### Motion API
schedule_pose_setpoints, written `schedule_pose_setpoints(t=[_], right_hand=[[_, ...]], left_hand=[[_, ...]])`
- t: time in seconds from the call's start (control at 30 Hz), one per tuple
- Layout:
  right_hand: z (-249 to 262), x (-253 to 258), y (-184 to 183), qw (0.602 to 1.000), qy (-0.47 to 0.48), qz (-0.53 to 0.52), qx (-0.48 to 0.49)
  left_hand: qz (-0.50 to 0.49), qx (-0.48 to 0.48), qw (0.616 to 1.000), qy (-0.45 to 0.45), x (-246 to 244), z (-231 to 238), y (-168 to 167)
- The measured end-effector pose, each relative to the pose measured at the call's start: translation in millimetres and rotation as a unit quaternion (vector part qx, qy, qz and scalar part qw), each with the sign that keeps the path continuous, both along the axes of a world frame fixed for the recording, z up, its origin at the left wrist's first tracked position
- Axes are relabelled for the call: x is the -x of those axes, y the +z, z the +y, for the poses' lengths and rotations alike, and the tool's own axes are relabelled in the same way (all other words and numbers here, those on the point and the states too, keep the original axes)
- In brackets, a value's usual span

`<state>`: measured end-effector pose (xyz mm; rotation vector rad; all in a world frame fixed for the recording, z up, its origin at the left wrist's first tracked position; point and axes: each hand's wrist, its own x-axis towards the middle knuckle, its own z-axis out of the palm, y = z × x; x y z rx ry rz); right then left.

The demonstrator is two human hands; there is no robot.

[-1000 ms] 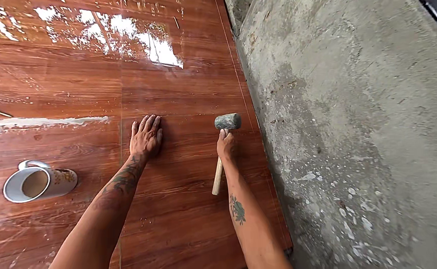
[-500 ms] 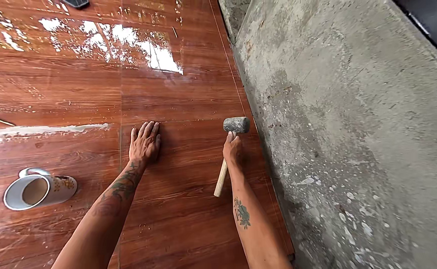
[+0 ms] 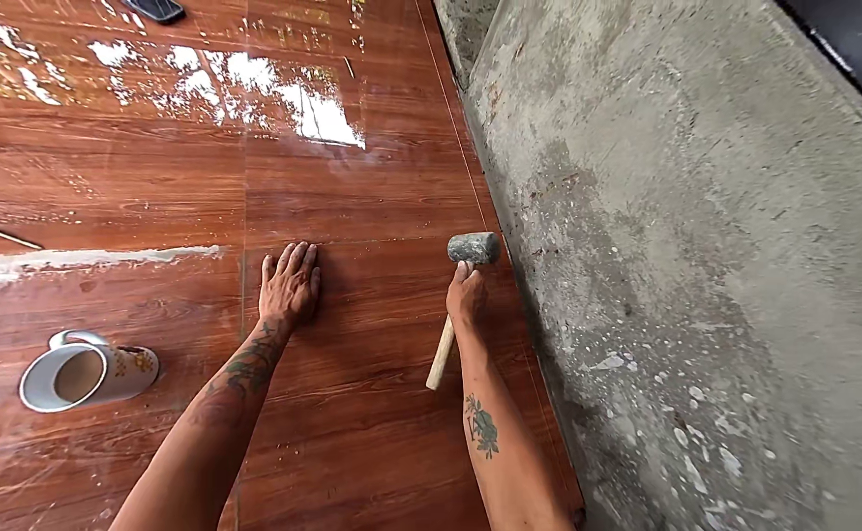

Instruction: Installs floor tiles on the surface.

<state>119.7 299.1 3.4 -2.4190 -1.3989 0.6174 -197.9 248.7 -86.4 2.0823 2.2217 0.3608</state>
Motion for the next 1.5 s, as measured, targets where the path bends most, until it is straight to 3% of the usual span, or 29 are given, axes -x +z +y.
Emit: schedule_pose_setpoints(t=[0.13, 0.27, 0.4, 0.53, 0.67, 1.0, 1.1, 1.2, 1.33, 1.5], right_hand=[[1, 2, -3, 0.999, 0.008, 0.002, 0.037], [-7, 1, -4, 1.0, 0.016, 0.004, -0.009], [-9, 9, -4, 0.997, 0.045, 0.062, 0.011], [-22, 23, -10, 0.999, 0.053, 0.004, -0.009], [-29, 45, -9, 0.993, 0.106, 0.041, 0.018], [-74, 107, -4, 0.983, 0.185, -0.015, 0.018], [-71, 112, 7, 0.977, 0.201, -0.021, 0.061], [-79, 115, -1, 0.977, 0.211, -0.02, 0.013], [-80, 117, 4, 0.971, 0.231, -0.012, 0.055], [-90, 120, -6, 0.971, 0.236, -0.029, 0.018]], left_hand=[[0.002, 0.019, 1.0, 0.01, 0, -3, 3], [-0.003, 0.008, 1.0, 0.018, -3, -1, 2], [-0.004, -0.009, 1.0, 0.022, 1, -8, 6], [0.01, -0.012, 1.0, 0.026, -7, -3, 2], [0.013, -0.013, 0.999, 0.033, -4, -9, 5], [0.016, 0.008, 1.0, 0.023, -2, -6, 5], [0.016, 0.0, 1.0, 0.018, -4, -7, 3], [0.011, -0.004, 1.0, 0.019, -4, -5, 3], [0.004, -0.004, 1.0, 0.017, -6, -9, 5], [0.004, 0.019, 1.0, 0.022, -1, 0, 0]])
